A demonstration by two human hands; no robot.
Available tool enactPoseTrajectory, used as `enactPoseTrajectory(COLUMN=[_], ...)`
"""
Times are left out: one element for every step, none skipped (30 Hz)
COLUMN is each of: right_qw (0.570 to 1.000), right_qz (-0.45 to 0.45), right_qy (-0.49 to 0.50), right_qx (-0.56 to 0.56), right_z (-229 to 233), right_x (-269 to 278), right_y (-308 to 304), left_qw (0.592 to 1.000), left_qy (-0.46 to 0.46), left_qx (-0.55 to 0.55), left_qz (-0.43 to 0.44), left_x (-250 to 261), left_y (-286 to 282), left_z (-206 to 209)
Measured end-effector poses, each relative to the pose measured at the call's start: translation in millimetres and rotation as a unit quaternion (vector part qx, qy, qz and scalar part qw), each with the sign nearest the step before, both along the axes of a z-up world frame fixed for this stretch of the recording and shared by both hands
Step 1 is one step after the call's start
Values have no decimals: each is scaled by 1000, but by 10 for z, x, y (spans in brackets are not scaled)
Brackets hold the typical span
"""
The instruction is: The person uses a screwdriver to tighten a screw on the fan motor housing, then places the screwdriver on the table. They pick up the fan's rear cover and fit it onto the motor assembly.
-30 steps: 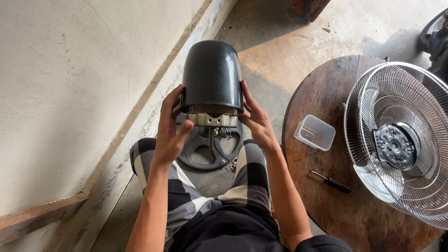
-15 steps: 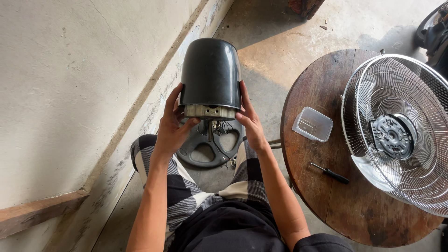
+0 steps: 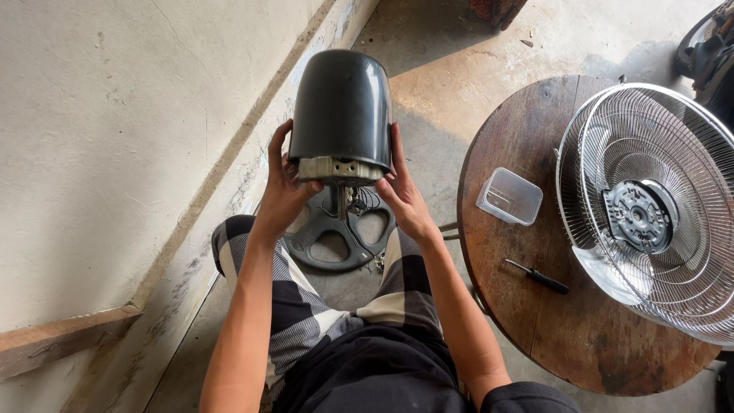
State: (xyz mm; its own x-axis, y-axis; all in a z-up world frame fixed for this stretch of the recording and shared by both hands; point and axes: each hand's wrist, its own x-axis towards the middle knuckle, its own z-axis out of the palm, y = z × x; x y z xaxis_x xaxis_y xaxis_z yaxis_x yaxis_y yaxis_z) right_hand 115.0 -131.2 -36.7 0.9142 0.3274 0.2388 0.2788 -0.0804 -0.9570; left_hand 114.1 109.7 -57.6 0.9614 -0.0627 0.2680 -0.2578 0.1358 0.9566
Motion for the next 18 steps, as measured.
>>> enactPoseTrajectory(right_qw=[1000, 1000, 1000, 1000, 1000, 1000, 999, 999, 999, 999, 999, 999, 999, 999, 999, 999, 1000, 1000], right_qz=[3, 5, 8, 7, 7, 7, 16, 26, 34, 33, 33, 34, 34, 34, 33, 27, 19, 11], right_qy=[-2, -5, -7, 1, 7, 13, 13, 14, 16, 10, 2, -5, -7, -9, -10, -16, -22, -28], right_qx=[4, 8, 13, 15, 16, 17, 24, 31, 38, 34, 29, 24, 22, 20, 18, 10, 3, -4], right_z=[-8, -14, -19, -19, -7, 6, 22, 38, 44, 48, 57, 63, 65, 64, 56, 44, 28, 13], right_x=[10, 21, 23, 12, 14, 20, 38, 66, 79, 89, 118, 133, 142, 148, 148, 149, 147, 145], right_y=[10, 20, 32, 33, 18, 8, 1, -6, -17, -26, -27, -27, -26, -27, -32, -34, -35, -39], left_qw=[1000, 999, 998, 998, 998, 998, 999, 999, 999, 999, 998, 997, 996, 996, 995, 993, 991, 989], left_qy=[16, 31, 47, 37, 25, 14, 0, -15, -28, -19, -12, -6, -11, -16, -21, -32, -44, -55], left_qx=[-5, -10, -15, -21, -29, -37, -36, -36, -36, -49, -63, -77, -83, -89, -95, -108, -120, -132], left_qz=[-13, -27, -41, -42, -42, -42, -28, -14, 0, 6, 13, 21, 23, 25, 26, 27, 28, 28], left_x=[19, 31, 27, 8, -2, -14, -28, -43, -69, -97, -110, -123, -131, -139, -145, -143, -136, -130], left_y=[9, 17, 20, 14, 4, -2, -16, -35, -53, -67, -81, -98, -120, -144, -169, -199, -235, -265], left_z=[-7, -12, -18, -26, -33, -38, -44, -52, -65, -78, -86, -94, -101, -109, -123, -141, -162, -185])
